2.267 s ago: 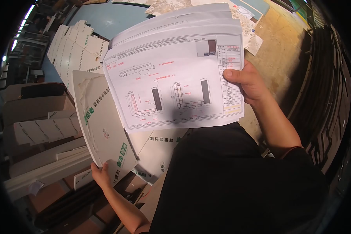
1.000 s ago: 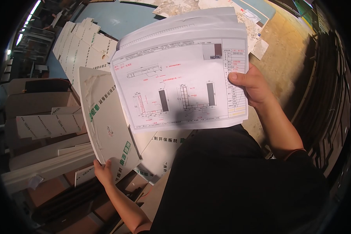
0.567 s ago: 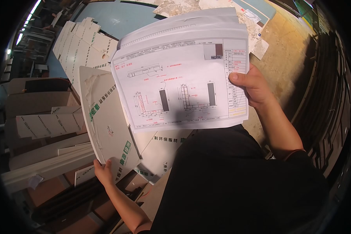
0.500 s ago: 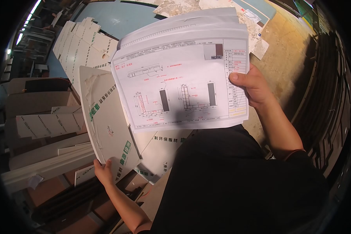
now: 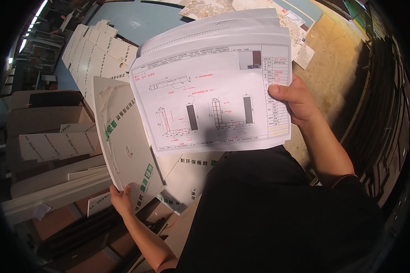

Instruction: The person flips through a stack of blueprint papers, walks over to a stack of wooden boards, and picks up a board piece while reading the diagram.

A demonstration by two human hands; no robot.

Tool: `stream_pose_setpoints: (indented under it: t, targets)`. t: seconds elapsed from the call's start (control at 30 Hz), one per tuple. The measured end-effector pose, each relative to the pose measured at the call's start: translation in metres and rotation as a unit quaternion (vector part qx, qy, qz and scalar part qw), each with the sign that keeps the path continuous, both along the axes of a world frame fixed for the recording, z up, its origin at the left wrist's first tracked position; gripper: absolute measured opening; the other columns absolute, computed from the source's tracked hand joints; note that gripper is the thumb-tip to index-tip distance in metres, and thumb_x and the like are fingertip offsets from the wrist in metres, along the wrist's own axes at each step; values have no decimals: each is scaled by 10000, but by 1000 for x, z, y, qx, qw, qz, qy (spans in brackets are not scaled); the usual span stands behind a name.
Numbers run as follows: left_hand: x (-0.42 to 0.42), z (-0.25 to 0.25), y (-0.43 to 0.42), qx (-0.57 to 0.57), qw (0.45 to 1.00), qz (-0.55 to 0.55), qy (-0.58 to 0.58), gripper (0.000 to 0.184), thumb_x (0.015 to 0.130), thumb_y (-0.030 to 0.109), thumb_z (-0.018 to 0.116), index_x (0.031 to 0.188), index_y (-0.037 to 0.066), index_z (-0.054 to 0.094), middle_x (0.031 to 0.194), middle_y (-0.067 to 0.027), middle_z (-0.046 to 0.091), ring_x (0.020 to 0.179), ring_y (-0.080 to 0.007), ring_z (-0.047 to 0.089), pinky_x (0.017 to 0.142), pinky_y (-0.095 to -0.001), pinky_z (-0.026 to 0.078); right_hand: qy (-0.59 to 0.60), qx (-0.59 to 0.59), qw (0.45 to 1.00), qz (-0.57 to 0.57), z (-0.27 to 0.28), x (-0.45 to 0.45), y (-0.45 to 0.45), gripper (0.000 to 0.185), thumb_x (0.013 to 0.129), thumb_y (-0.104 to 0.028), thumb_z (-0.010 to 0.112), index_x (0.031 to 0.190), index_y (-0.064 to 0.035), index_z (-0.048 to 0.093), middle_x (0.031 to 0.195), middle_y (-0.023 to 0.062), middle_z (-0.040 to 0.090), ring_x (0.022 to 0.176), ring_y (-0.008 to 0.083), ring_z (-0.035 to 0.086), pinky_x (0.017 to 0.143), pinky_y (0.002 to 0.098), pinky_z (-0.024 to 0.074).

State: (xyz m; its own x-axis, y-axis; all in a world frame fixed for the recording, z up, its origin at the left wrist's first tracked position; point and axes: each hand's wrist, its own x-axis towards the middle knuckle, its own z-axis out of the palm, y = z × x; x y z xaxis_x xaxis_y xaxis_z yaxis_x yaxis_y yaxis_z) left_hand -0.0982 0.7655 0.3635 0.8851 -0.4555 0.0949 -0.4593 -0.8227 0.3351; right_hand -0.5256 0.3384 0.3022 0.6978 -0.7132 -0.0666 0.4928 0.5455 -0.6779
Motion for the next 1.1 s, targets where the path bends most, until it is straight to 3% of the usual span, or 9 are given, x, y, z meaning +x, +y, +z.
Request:
stream_pose_setpoints:
  t: [1.1]
  targets:
    - [-4, 2, -3, -4, 1000, -16, -7, 355, 832, 78, 764, 1119, -18, 579, 1009, -186, 729, 896, -300, 701, 829, -367, 527, -1, 0, 1000, -11, -3, -1, 1, 557, 873, -82, 766, 1357, 41, 521, 1221, 169, 685, 1042, 234, 712, 915, 363, 590]
